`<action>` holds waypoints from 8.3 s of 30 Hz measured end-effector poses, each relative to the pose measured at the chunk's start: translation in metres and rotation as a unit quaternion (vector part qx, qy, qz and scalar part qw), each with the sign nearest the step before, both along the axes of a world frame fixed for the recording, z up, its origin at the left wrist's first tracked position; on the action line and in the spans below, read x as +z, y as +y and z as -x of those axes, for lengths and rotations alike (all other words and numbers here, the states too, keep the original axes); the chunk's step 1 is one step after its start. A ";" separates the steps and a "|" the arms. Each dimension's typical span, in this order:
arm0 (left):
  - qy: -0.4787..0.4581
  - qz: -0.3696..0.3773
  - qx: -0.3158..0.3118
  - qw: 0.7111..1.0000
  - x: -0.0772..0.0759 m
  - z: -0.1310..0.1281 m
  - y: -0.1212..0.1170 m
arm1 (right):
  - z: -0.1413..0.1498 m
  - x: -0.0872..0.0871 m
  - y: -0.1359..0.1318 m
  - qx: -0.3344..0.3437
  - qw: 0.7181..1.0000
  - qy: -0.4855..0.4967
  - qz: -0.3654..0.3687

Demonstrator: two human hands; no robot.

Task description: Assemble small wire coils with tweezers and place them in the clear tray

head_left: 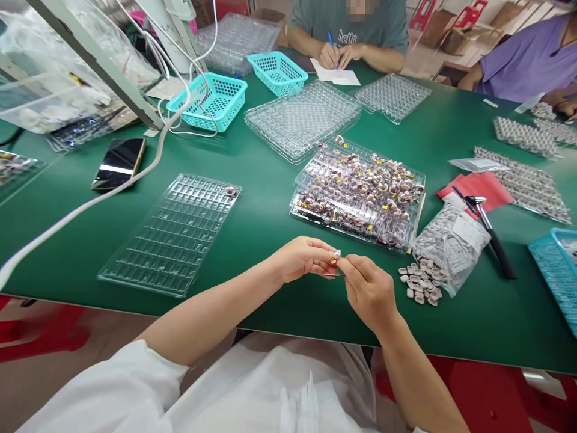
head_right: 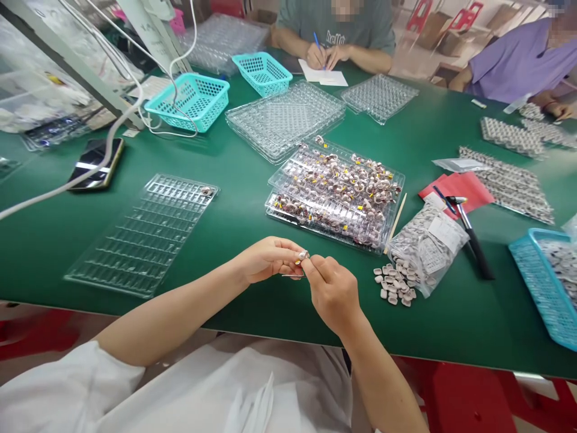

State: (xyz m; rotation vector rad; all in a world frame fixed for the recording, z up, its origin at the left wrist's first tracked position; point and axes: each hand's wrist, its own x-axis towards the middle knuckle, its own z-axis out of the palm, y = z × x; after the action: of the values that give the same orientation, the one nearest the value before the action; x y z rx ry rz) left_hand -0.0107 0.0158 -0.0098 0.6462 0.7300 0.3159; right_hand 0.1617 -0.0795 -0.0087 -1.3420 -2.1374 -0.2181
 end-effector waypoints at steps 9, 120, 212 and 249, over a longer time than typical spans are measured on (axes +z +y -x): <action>-0.008 -0.050 0.016 0.999 0.002 -0.003 -0.004 | -0.003 -0.008 -0.001 0.013 0.990 0.139 0.022; 0.021 -0.398 0.115 0.910 -0.003 -0.015 -0.043 | 0.014 -0.009 -0.005 -0.097 0.797 0.543 0.247; 0.068 -0.305 0.158 0.937 -0.009 -0.015 -0.032 | 0.005 -0.004 0.001 -0.083 0.685 0.631 0.355; -0.001 -0.149 0.060 0.987 0.001 -0.006 -0.018 | 0.005 -0.011 -0.010 -0.029 0.942 0.328 0.070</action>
State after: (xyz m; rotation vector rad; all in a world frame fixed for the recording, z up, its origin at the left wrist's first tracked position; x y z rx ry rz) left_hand -0.0048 -0.0022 -0.0090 0.8864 0.7282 0.5443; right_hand 0.1564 -0.0892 -0.0194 -1.3178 -1.5681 0.3285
